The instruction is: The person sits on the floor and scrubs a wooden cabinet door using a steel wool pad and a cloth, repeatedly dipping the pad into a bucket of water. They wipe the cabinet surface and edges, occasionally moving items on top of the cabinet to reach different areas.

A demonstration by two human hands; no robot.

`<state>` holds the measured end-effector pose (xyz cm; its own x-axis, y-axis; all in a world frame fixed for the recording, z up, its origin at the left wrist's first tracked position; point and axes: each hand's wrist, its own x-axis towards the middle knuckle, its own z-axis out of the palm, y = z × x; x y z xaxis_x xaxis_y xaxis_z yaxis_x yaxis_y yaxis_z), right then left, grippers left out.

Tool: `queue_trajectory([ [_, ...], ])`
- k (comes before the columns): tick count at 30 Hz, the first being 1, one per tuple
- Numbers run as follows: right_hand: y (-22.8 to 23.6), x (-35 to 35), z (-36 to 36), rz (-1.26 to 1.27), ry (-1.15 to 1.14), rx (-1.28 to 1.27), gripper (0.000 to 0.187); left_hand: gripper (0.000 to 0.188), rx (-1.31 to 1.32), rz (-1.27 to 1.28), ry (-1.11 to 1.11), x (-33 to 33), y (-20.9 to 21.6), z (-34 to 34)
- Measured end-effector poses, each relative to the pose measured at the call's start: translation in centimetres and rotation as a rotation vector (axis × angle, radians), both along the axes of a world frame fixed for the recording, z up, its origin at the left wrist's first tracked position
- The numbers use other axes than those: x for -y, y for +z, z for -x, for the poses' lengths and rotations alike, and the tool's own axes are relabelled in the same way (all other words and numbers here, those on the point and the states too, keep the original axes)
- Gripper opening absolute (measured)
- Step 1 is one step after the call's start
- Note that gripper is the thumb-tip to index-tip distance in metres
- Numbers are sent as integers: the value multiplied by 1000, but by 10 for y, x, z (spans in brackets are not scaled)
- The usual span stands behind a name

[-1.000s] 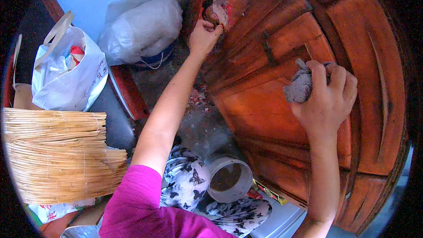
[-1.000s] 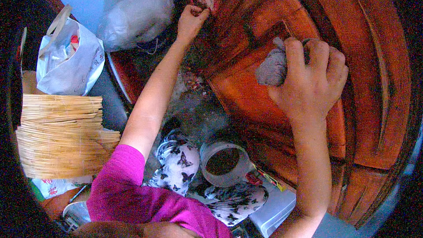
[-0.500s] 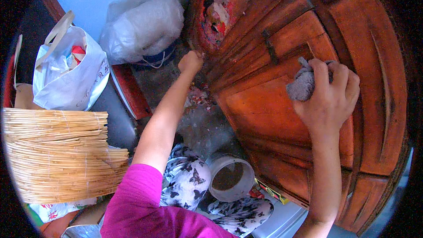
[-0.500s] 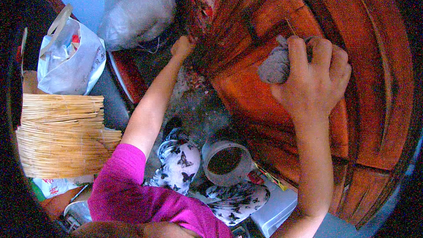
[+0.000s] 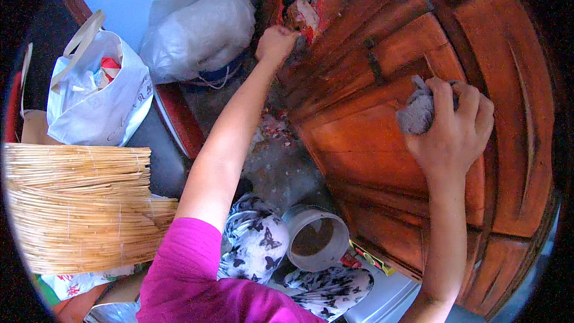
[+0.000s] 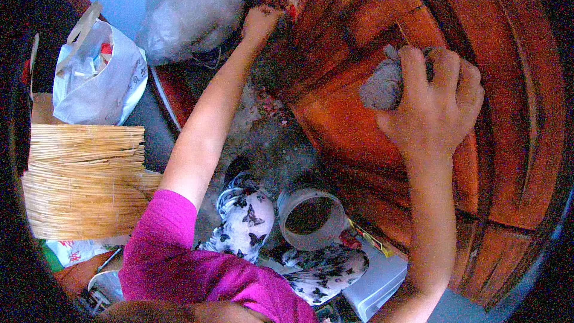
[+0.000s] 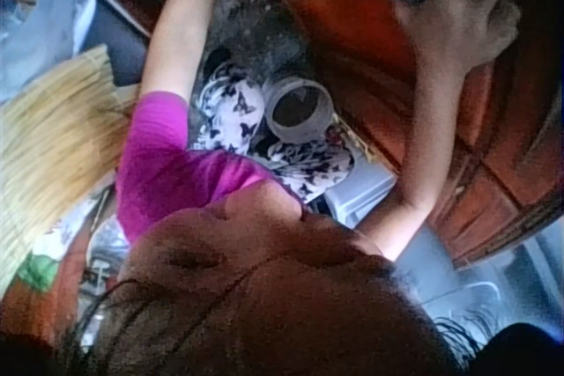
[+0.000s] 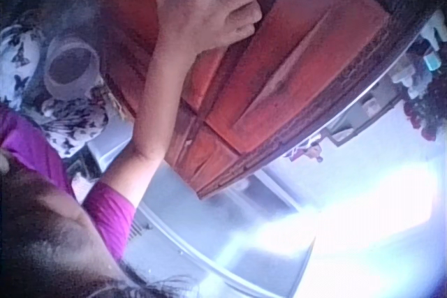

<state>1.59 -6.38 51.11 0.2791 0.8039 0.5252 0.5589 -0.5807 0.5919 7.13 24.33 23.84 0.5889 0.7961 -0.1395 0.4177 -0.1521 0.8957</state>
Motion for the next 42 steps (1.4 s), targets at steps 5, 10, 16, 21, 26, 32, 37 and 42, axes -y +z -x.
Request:
queue_trajectory([
  [5, -5, -1, -4, 4, 13, 9, 47, 35, 215, -133, 82, 13, -4, 10],
  [10, -4, 3, -4, 1, -6, 5, 50, 36, 62, -176, 6, 6, 48, -16],
  [16, -4, 1, -4, -3, -3, -15, 51, 31, -185, -200, -142, 3, -21, 8],
  [21, -5, 2, -3, -3, -8, -8, 50, 37, 264, -126, -31, 28, -26, 18],
  [26, 0, 3, -2, 5, -9, 6, 48, 39, 169, -68, 22, 39, 4, 1],
  [32, -1, 4, -2, -6, -20, -4, 46, 41, -97, -43, -31, 28, -7, -3],
  [37, -4, 0, -4, -31, 0, -11, 44, 46, -405, -140, -200, 17, -44, 22],
  [42, -3, 0, -3, -34, -8, -2, 45, 50, 141, -55, -32, 39, -1, 13],
])
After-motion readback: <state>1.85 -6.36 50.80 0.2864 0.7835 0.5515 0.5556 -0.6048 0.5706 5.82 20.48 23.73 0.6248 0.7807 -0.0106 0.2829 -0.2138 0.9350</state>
